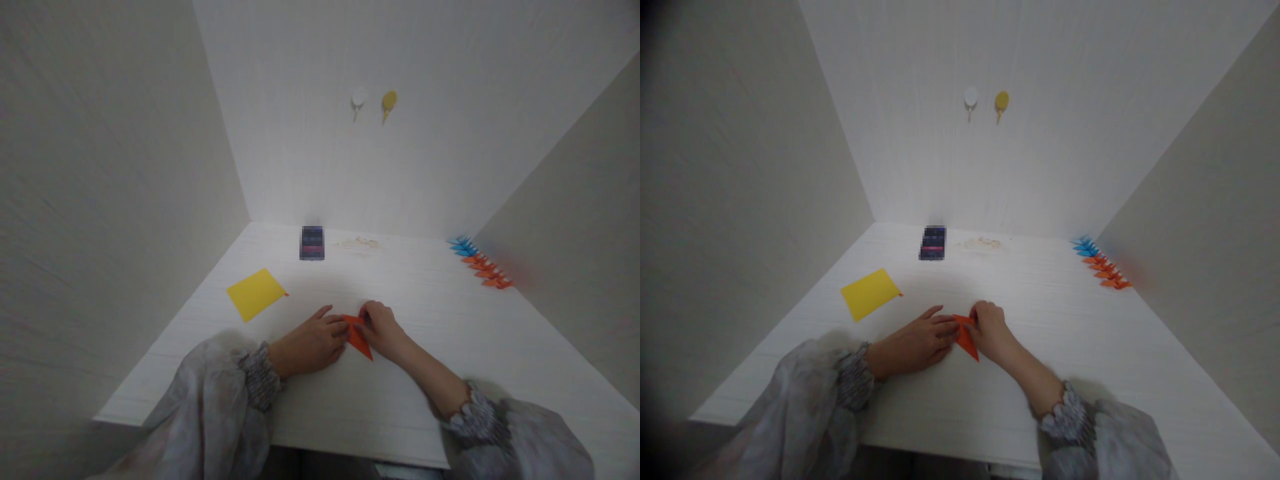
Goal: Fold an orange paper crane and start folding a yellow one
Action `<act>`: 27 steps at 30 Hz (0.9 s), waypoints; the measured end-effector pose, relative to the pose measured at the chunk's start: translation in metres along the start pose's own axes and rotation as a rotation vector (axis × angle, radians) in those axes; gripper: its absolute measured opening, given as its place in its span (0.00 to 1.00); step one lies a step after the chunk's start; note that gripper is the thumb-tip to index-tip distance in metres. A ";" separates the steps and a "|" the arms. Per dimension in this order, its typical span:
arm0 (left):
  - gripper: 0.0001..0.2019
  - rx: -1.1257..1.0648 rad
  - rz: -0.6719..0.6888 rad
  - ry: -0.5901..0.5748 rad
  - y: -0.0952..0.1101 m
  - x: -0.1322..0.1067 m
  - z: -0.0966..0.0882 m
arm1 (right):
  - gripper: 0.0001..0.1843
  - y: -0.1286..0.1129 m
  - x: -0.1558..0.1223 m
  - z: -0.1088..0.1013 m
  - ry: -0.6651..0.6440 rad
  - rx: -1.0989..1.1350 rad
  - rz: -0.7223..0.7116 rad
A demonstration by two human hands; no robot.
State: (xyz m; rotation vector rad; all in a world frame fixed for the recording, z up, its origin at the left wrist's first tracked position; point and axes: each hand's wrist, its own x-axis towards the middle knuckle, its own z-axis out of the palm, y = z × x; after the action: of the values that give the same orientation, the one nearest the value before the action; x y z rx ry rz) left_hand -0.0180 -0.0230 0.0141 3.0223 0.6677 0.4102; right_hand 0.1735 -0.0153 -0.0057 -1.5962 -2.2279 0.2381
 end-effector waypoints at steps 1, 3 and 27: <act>0.11 -0.002 0.006 0.002 0.000 0.000 0.000 | 0.05 0.000 0.000 -0.001 -0.006 0.027 0.008; 0.11 -0.003 0.012 -0.001 0.000 0.000 0.001 | 0.08 0.000 0.000 -0.001 -0.017 0.100 0.020; 0.13 0.043 -0.031 -0.018 -0.001 -0.003 -0.007 | 0.13 0.000 -0.015 -0.006 0.026 0.002 -0.464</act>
State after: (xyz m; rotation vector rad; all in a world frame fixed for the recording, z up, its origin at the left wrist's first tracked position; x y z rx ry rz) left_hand -0.0227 -0.0235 0.0203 3.0480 0.7305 0.3723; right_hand 0.1802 -0.0295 -0.0032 -1.0294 -2.4945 0.0870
